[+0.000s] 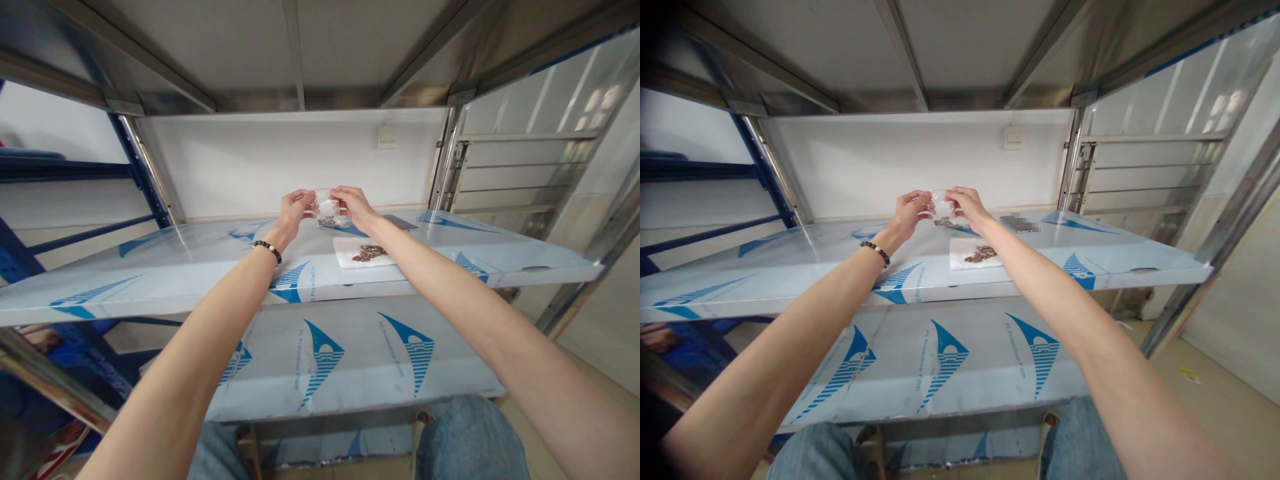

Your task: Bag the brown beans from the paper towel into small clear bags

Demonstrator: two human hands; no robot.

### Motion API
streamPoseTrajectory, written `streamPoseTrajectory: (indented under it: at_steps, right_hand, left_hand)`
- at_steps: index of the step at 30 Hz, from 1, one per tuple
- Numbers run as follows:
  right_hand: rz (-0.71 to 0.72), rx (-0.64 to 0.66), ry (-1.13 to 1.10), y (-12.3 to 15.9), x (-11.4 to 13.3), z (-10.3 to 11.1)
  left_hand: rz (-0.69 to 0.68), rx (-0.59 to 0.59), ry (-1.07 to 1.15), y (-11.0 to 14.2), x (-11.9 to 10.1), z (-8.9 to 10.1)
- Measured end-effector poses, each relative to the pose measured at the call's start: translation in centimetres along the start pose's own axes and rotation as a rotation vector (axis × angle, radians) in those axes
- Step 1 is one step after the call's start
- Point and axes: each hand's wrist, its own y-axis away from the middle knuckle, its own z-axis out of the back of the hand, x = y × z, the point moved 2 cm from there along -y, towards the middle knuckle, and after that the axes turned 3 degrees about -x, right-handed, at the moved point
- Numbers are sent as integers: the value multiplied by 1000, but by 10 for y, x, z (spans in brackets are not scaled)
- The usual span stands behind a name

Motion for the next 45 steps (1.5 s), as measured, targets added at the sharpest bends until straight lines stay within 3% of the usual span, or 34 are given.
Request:
streamPoseTrajectory:
  at_steps: [9,15,24,35,45]
  right_hand:
    - [13,9,-82,-3,0,0]
    - [26,0,-21,-4,-1,1]
    - [-7,46,-68,-2,1,2]
    - [-12,79,-17,2,4,0]
    - [-36,74,-108,-3,0,2]
  left_hand:
    - [-4,35,57,-4,-1,0]
    - [-2,35,66,-6,0,-1]
    - [15,140,63,-5,3,-2]
    - [58,48,51,-2,-3,-4]
    - [46,119,28,-4,-3,-5]
